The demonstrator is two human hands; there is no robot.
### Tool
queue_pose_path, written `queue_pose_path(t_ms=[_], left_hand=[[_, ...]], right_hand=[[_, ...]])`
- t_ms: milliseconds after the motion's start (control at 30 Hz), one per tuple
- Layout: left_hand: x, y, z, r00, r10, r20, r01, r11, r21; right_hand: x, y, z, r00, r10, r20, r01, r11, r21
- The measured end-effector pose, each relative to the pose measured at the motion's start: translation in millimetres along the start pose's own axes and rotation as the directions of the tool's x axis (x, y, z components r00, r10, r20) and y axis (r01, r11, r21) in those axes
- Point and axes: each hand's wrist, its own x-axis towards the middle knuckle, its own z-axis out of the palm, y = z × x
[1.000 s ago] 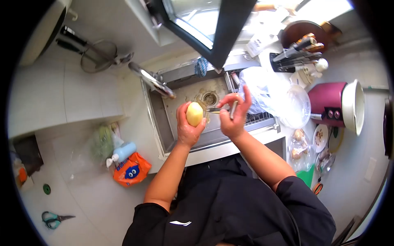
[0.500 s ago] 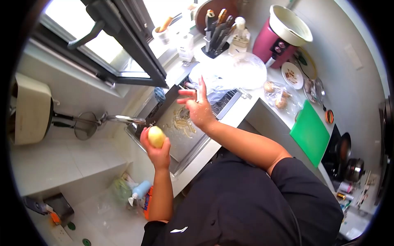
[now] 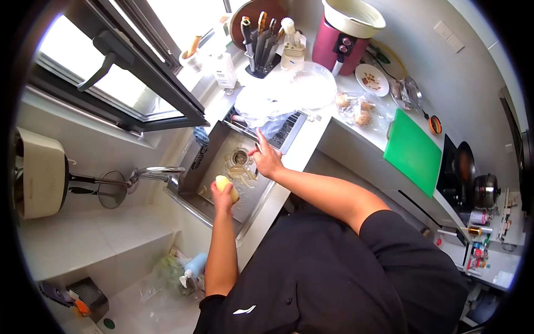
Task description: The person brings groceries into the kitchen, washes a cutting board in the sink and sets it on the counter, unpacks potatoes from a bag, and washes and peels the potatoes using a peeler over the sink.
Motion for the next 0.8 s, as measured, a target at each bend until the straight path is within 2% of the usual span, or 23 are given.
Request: queue_pose_path(t_ms=[33,67,100,133,167,200,233,300,333,367,400,467,500,533,567,600,633,667,700,733,767,800], left_hand=[[2,-1,-8,0.987,0.16,0.003,-0.16,0.987,-0.026],[-25,29,-7,0.943,0.332,-0.031,-0.33,0.943,0.048],[-47,57,-11,0.884,0.468,0.008,-0.468,0.883,0.035],[-75,87,-12,0.815,0.579,-0.021,-0.578,0.815,0.055],[-91,101,-17,0.702,0.71,-0.06,-0.708,0.705,0.041],[-115,124,-15,0.61,0.791,-0.053,-0.788,0.597,-0.152],[-132,139,-16,0.487,0.869,-0.091,-0.869,0.471,-0.155],[-145,155,-6,0.218,0.953,-0.211,-0.975,0.223,-0.001],[-141,153,-4,0.076,0.966,-0.248,-0.993,0.097,0.071],[-125,140,-2,-0.024,0.974,-0.227,-0.986,0.015,0.168],[-107,132,-3,-0.122,0.988,-0.093,-0.966,-0.097,0.24],[-60,82,4,0.177,0.983,0.048,-0.944,0.156,0.293],[-13,41,8,0.614,0.788,-0.032,-0.759,0.601,0.25],[26,13,11,0.91,0.408,-0.078,-0.39,0.904,0.178],[39,7,9,1.0,-0.012,-0.01,0.01,0.991,-0.131],[41,1,11,0.9,-0.401,0.17,0.436,0.82,-0.371],[22,10,33,0.973,-0.227,-0.033,0.224,0.972,-0.072],[3,23,54,0.989,-0.15,-0.014,0.15,0.988,0.023],[-2,25,69,0.985,-0.157,0.067,0.159,0.986,-0.04],[-5,28,94,0.976,-0.156,0.149,0.173,0.979,-0.109],[-17,31,128,0.973,-0.097,0.21,0.125,0.984,-0.127],[-25,34,166,0.959,-0.093,0.268,0.12,0.989,-0.085]], right_hand=[[-2,-20,-12,0.999,-0.043,-0.028,0.046,0.991,0.129],[-2,-43,-23,0.994,-0.084,-0.065,0.098,0.962,0.256],[-2,-66,-30,0.977,-0.187,-0.1,0.212,0.89,0.403],[-2,-90,-38,0.947,-0.283,-0.151,0.319,0.785,0.532],[-4,-117,-46,0.888,-0.39,-0.241,0.456,0.695,0.555],[-7,-143,-60,0.808,-0.485,-0.334,0.585,0.588,0.559],[-24,-175,-82,0.787,-0.502,-0.359,0.606,0.521,0.601],[-36,-203,-109,0.587,-0.628,-0.511,0.803,0.373,0.465],[-34,-205,-117,0.376,-0.716,-0.588,0.926,0.272,0.262],[-36,-192,-119,0.352,-0.76,-0.547,0.932,0.339,0.129],[-31,-174,-110,0.298,-0.781,-0.548,0.952,0.283,0.115],[-11,-123,-86,0.419,-0.803,-0.423,0.897,0.439,0.056],[-4,-82,-78,0.598,-0.751,-0.281,0.774,0.632,-0.041],[1,-39,-78,0.759,-0.632,-0.158,0.61,0.774,-0.169],[2,4,-92,0.811,-0.564,-0.159,0.538,0.824,-0.179],[-7,43,-117,0.858,-0.49,-0.155,0.461,0.867,-0.189],[-23,70,-155,0.911,-0.377,-0.167,0.358,0.924,-0.133],[-35,125,-177,0.832,-0.429,-0.35,0.363,0.9,-0.24],[-60,136,-215,0.862,-0.211,-0.461,0.255,0.966,0.035],[-82,167,-246,0.829,-0.12,-0.546,0.219,0.968,0.12],[-108,205,-277,0.822,0.076,-0.564,0.058,0.975,0.216],[-125,272,-296,0.735,0.082,-0.674,0.072,0.977,0.198]])
